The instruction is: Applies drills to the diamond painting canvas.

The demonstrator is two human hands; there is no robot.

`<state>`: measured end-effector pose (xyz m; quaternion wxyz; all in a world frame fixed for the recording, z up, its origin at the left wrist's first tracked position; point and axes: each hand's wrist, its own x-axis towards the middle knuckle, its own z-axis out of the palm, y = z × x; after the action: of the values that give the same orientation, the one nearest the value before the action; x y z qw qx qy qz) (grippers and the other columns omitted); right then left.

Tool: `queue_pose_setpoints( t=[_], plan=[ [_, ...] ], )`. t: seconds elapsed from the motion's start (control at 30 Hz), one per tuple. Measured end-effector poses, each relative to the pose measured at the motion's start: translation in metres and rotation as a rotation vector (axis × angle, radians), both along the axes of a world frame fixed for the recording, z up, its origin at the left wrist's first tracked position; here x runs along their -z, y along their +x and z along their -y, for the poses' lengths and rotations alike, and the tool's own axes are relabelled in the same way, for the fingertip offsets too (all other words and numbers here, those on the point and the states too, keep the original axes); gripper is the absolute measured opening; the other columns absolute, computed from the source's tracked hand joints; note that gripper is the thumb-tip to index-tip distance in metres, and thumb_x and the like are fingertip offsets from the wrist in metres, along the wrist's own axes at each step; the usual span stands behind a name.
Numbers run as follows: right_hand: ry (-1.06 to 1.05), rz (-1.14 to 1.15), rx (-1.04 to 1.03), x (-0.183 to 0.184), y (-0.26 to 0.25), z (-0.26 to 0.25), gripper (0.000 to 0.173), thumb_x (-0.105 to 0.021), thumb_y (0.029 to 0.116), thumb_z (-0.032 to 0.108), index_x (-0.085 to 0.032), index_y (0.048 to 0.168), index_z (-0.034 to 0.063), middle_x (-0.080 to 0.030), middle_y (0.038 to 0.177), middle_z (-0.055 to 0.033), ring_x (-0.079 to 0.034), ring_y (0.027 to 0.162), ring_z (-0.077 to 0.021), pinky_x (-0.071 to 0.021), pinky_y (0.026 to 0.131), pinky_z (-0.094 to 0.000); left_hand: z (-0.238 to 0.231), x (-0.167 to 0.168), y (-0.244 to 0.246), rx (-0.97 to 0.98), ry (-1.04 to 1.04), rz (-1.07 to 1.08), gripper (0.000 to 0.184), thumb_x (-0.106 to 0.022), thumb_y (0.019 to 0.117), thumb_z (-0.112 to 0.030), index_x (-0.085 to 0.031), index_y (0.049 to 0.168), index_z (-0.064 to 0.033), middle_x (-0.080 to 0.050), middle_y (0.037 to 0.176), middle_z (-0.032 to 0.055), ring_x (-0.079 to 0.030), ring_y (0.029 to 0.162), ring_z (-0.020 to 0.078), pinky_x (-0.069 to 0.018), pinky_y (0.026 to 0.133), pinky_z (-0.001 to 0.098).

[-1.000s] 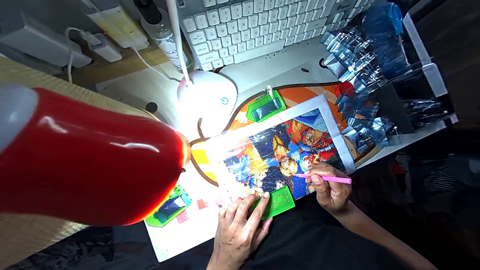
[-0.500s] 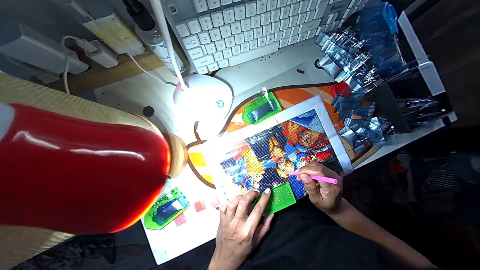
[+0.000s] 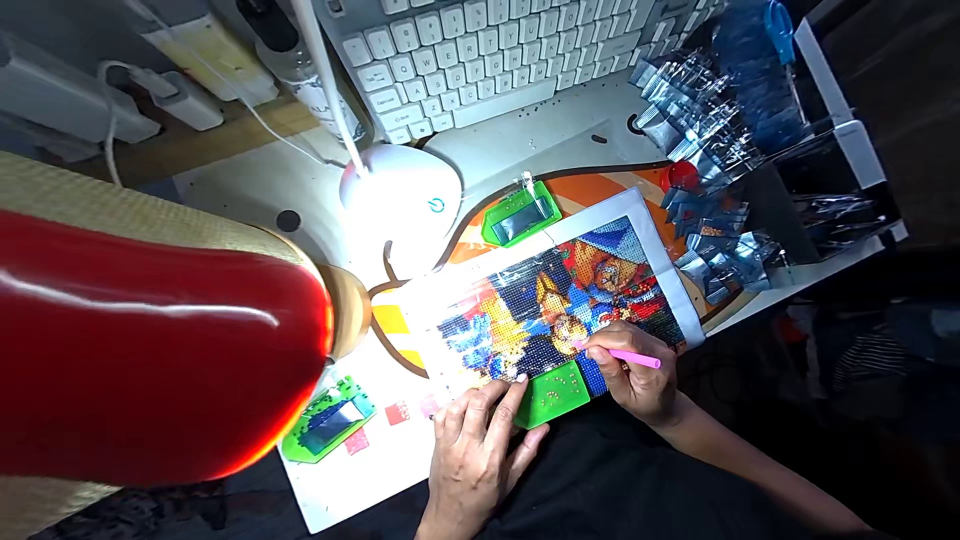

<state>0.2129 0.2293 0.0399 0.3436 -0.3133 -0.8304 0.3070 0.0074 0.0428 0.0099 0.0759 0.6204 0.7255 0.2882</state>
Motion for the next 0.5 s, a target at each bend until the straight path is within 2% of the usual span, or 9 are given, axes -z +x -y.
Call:
queue_pose_setpoints(
  t=[0.1, 0.17, 0.37, 0.5],
  plan=[
    [-0.075, -0.176, 0.045, 0.001, 0.010, 0.000, 0.025, -0.052, 0.1053, 0.028, -0.068, 0.102, 0.0089, -0.070, 0.092, -0.0001, -0.069, 0.089, -0.0077, -0.0597, 0.081, -0.0248, -0.001, 0.001, 0.000, -0.005, 0.011, 0.014, 0.062, -0.077, 0.0769, -0.062, -0.072, 0.130, -0.0292, -0.066, 0.127, -0.0027, -0.060, 0.114, 0.0157, -0.0462, 0.098, 0.0364],
    [-0.062, -0.234, 0.032, 0.000, 0.017, 0.002, 0.025, -0.052, 0.1049, 0.029, -0.068, 0.101, 0.0100, -0.071, 0.091, 0.0001, -0.071, 0.090, -0.0097, -0.0603, 0.082, -0.0275, -0.003, -0.001, 0.001, -0.010, 0.013, 0.018, 0.060, -0.078, 0.0771, -0.060, -0.073, 0.128, -0.0293, -0.067, 0.125, -0.0028, -0.061, 0.113, 0.0153, -0.0475, 0.098, 0.0359],
    [0.040, -0.155, -0.104, 0.009, 0.020, 0.011, 0.034, -0.047, 0.1047, 0.033, -0.067, 0.093, 0.0079, -0.071, 0.084, -0.0040, -0.070, 0.085, -0.0137, -0.0577, 0.079, -0.0289, -0.005, -0.002, 0.002, -0.013, 0.025, 0.007, 0.059, -0.078, 0.0784, -0.059, -0.072, 0.128, -0.0289, -0.067, 0.126, -0.0030, -0.062, 0.114, 0.0154, -0.0468, 0.098, 0.0369],
    [0.060, -0.136, -0.136, 0.013, 0.020, 0.010, 0.034, -0.047, 0.1037, 0.032, -0.067, 0.090, 0.0080, -0.071, 0.083, -0.0045, -0.070, 0.084, -0.0145, -0.0568, 0.078, -0.0295, -0.006, -0.001, 0.003, -0.017, 0.029, 0.004, 0.059, -0.078, 0.0779, -0.060, -0.072, 0.129, -0.0290, -0.067, 0.126, -0.0032, -0.062, 0.113, 0.0152, -0.0472, 0.097, 0.0366]
  ],
)
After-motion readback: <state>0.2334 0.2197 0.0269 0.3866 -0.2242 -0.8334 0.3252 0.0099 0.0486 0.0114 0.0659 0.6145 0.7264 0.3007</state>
